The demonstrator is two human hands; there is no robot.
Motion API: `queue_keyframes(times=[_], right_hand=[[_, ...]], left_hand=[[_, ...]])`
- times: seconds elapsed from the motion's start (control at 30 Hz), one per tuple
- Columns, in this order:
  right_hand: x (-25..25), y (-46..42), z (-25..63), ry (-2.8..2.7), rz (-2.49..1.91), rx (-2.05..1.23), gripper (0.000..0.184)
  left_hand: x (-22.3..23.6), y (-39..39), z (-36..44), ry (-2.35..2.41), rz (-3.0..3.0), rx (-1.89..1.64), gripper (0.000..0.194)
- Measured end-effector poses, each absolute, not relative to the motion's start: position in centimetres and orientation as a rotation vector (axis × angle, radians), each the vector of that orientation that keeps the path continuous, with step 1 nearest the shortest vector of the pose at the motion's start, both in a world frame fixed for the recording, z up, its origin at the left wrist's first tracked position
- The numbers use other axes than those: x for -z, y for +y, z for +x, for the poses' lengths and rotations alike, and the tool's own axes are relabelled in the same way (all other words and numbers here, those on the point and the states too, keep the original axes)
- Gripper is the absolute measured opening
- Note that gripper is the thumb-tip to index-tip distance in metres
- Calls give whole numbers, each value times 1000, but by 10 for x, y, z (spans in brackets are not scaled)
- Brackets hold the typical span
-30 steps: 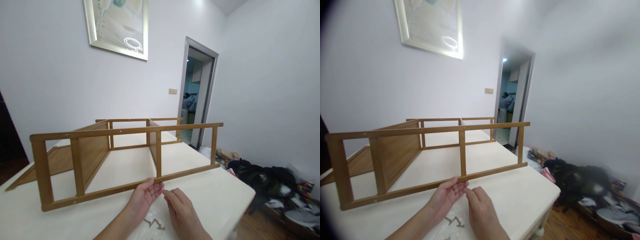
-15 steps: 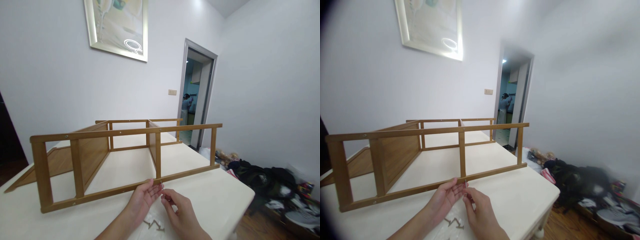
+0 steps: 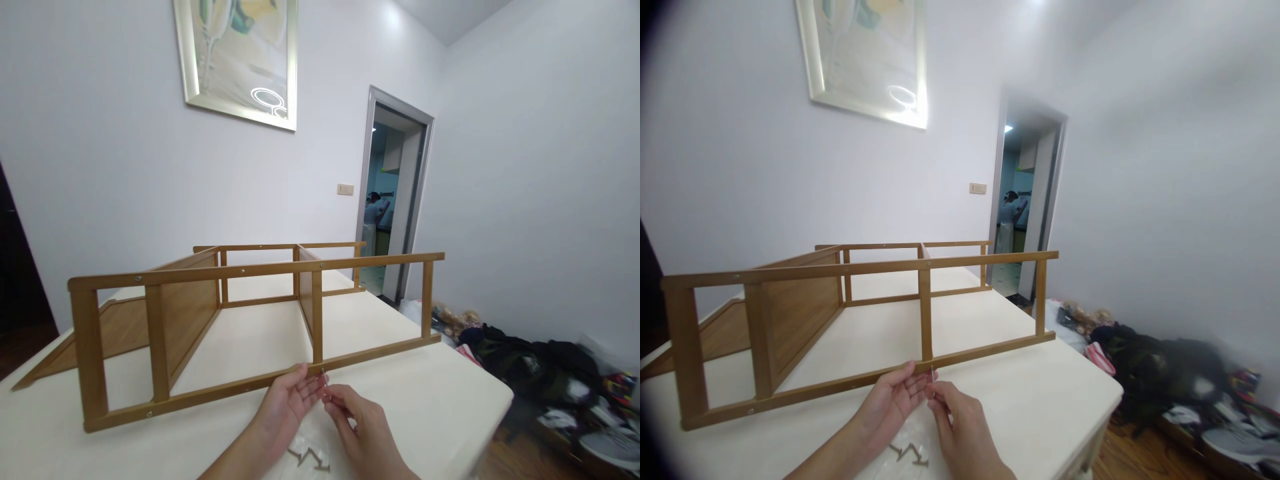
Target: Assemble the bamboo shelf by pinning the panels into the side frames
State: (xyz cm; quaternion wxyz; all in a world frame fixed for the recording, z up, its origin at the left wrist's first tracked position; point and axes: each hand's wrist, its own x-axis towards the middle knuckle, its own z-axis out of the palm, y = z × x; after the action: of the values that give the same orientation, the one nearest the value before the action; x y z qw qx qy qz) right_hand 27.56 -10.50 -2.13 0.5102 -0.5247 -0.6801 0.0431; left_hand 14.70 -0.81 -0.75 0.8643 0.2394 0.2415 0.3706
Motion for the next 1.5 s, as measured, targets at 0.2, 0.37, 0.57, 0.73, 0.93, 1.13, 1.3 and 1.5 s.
queue_keyframes(times=[0.2,0.37,0.57,0.73,0.93,1.13,1.3,1.5], right_hand=[[16,-108,271,-1657,-1226,42,14],[15,-107,277,-1605,-1214,239,14],[-2,-96,304,-1706,-1219,536,25],[-14,-76,324,-1858,-1417,431,19],[-15,-66,333,-1936,-1451,96,18],[-5,-60,337,-1912,-1432,5,20],[6,-59,337,-1890,-1381,14,23],[10,-67,335,-1911,-1452,-56,27]], left_hand=[[12,-6,147,515,493,-778,5],[10,-8,149,557,480,-790,7],[5,-16,154,637,457,-839,8],[6,-18,156,681,443,-882,12],[4,-20,156,703,434,-885,18],[-3,-23,155,743,399,-829,33],[-15,-27,152,796,431,-650,51],[-28,-40,154,792,684,-683,26]])
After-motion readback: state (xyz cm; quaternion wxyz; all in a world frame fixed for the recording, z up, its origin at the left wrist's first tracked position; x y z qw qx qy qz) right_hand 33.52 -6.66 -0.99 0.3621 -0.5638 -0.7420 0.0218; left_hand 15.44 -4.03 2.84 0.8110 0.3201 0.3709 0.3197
